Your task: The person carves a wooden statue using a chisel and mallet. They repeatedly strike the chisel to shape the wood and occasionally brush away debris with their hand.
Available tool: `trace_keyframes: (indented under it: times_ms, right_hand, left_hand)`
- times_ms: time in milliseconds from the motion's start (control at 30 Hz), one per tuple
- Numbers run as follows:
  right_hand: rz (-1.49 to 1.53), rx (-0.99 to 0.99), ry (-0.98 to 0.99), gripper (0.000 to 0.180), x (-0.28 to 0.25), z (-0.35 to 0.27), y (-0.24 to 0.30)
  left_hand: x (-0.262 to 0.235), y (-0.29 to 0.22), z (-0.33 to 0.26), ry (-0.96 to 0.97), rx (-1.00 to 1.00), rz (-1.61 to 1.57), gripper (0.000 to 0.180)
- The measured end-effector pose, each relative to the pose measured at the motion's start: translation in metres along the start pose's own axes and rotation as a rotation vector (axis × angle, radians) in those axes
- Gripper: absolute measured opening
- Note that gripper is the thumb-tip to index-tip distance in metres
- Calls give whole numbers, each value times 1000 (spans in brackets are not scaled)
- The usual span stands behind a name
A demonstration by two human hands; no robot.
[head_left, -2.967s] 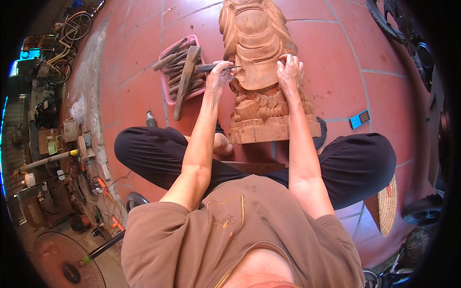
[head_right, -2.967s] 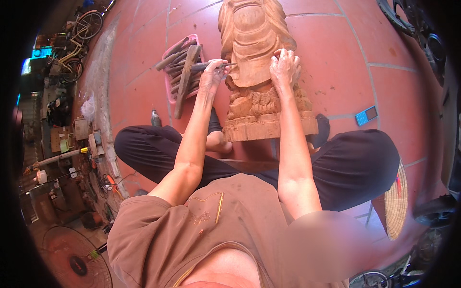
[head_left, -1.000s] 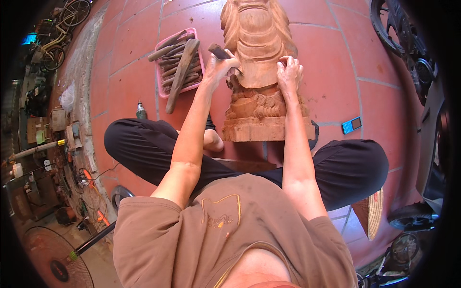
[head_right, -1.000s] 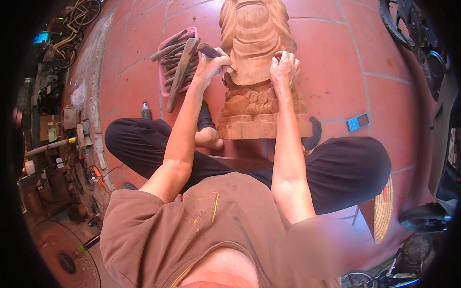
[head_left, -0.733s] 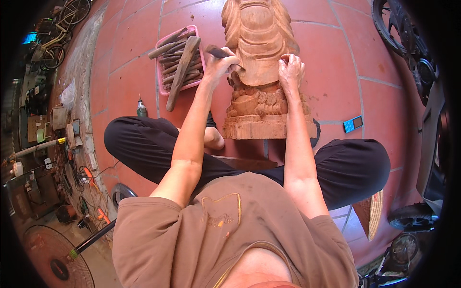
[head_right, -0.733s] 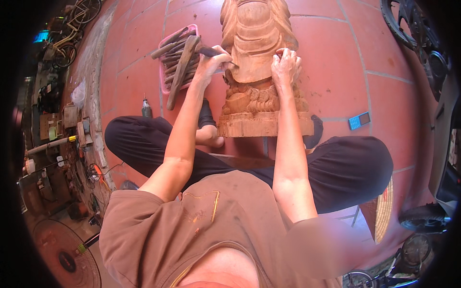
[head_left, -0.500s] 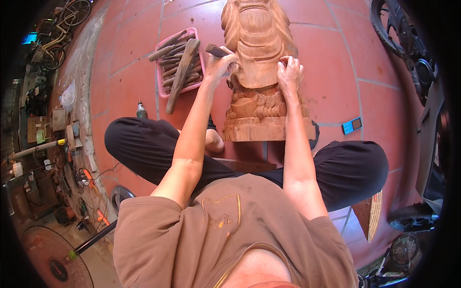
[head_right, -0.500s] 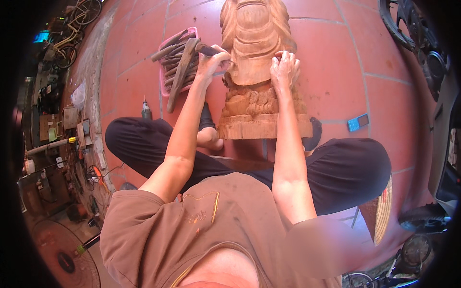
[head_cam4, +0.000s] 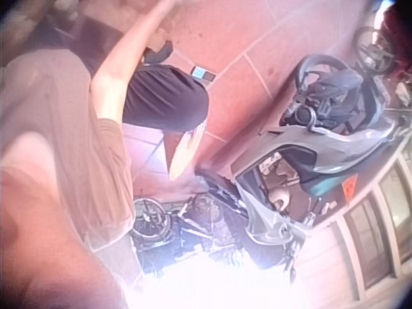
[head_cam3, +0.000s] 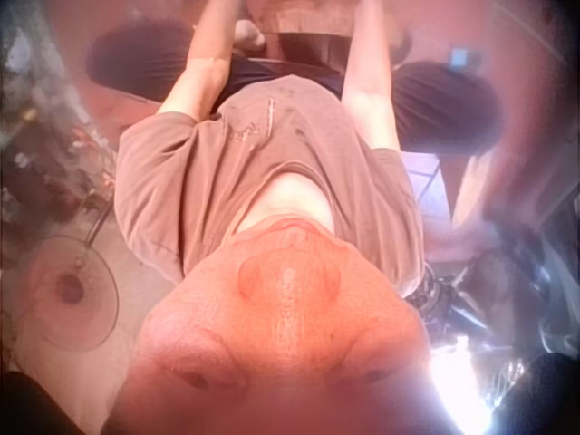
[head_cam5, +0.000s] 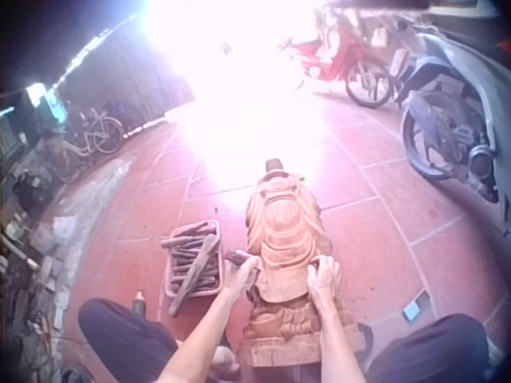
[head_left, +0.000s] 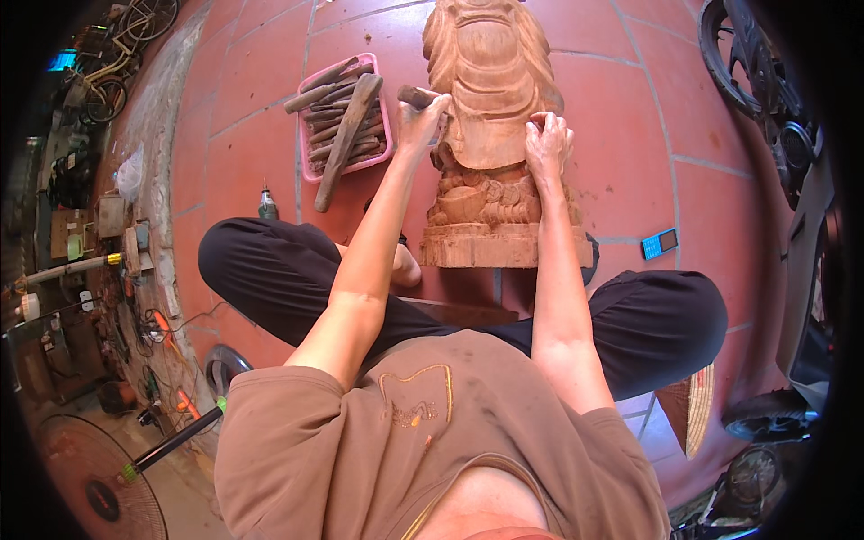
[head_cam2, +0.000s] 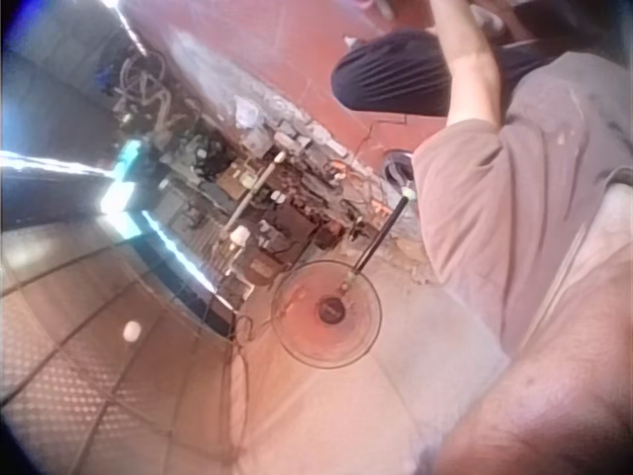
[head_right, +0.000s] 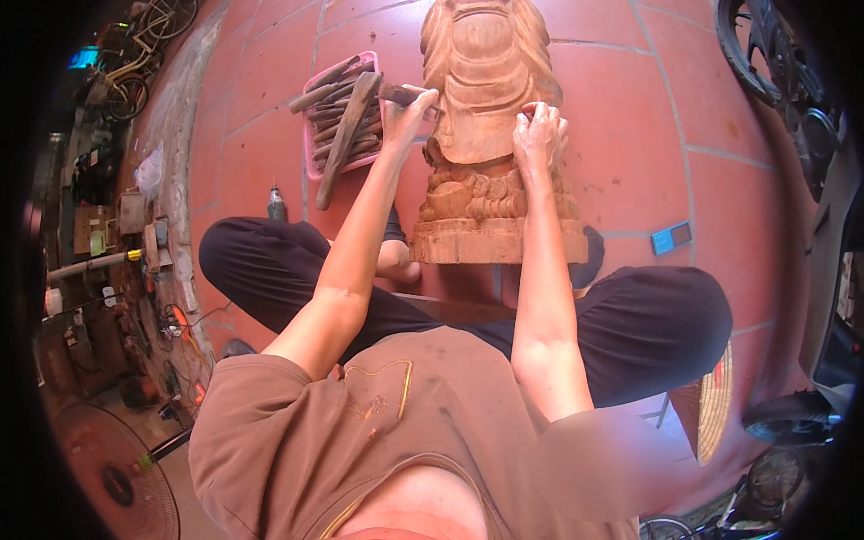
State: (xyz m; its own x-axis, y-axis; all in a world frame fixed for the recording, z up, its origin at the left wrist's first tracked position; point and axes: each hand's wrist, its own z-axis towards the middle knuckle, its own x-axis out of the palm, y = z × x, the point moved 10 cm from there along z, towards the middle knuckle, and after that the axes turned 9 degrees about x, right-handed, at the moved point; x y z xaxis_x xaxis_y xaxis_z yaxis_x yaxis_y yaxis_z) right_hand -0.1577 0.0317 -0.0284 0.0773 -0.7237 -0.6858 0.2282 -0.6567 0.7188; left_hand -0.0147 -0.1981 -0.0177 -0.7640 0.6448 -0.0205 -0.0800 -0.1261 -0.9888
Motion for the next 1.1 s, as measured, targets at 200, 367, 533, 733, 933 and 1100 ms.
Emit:
trace_keyframes:
  times_ms: [200, 367, 533, 733, 933, 1100]
  right_hand:
    - [6, -6, 5, 17, 3, 0, 0]
    - [-7, 12, -7, 16, -2, 2, -8]
    - [23, -13, 3, 16, 1, -3, 6]
    - [5, 9, 30, 19, 1, 0, -3]
    - [-244, -210, 66, 43, 8, -18, 36]
    - [-453, -415, 322, 65, 63, -66, 72]
  left_hand:
    - [0, 13, 10, 78, 21, 200, 15]
    - [6, -5, 3, 195, -177, 184, 15]
    - [-19, 19, 10, -36, -52, 17, 17]
    - [-4, -4, -2, 185, -212, 142, 19]
    - [-81, 11, -26, -430, -129, -180, 12]
    - [-90, 16, -20, -467, -82, -295, 11]
